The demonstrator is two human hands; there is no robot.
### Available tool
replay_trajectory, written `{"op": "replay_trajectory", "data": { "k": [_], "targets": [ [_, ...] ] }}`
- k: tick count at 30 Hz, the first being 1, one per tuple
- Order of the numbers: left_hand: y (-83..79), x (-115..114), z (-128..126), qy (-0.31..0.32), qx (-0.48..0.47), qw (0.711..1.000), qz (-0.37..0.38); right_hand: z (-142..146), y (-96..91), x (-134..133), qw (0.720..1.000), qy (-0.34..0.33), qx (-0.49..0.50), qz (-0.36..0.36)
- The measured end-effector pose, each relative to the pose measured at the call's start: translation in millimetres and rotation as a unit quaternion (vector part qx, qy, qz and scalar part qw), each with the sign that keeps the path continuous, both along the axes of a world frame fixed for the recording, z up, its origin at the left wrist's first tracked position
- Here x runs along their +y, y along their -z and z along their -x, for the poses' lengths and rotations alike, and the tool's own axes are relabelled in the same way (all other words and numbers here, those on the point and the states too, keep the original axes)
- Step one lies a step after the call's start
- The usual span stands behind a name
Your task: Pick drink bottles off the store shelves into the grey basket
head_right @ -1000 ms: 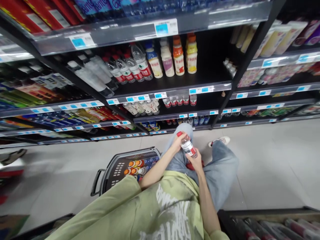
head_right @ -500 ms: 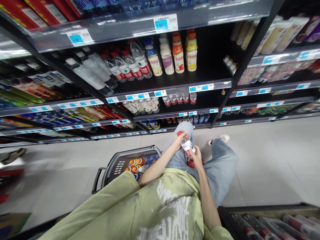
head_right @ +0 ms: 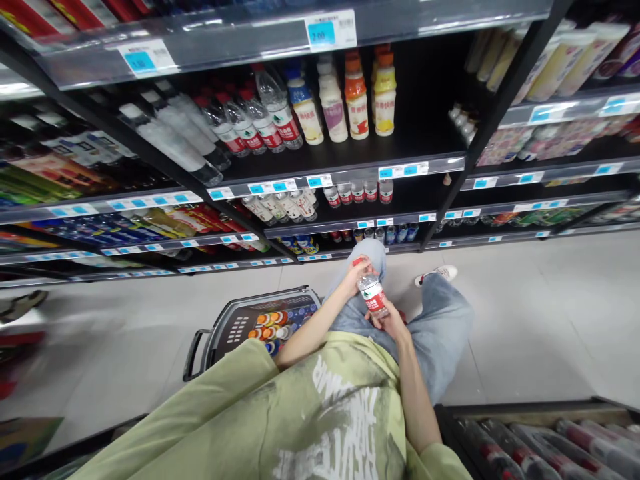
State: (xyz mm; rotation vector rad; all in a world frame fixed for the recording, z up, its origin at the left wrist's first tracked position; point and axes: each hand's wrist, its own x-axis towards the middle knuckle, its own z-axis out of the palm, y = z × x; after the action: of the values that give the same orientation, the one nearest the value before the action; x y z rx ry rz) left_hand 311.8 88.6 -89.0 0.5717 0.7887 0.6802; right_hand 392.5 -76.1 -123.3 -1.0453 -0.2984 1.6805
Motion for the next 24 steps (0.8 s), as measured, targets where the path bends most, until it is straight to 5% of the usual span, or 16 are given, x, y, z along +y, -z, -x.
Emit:
{"op": "replay_trajectory", "data": {
  "k": [4, 8, 19, 24],
  "targets": [
    [0.1, -2, -1, 0.021, 0.03, 0.998, -0.043, 6, -4.8, 4, 0.991, 0.094, -0.095, 0.001],
    [-4.6, -5, -2, 0.038, 0.048, 0.996, -0.064, 9, -5.7, 7, 0.978, 0.117, -0.173, 0.013],
    [-8.6, -7, -5, 0.024, 0.047, 0.998, -0.043, -2, 5.4, 5, 1.0, 0.011, 0.007, 0.013],
    [-1.2, -7, -6, 0.034, 0.052, 0.995, -0.072, -4, 6.5, 6, 1.0, 0.001, 0.009, 0.013]
  ]
}}
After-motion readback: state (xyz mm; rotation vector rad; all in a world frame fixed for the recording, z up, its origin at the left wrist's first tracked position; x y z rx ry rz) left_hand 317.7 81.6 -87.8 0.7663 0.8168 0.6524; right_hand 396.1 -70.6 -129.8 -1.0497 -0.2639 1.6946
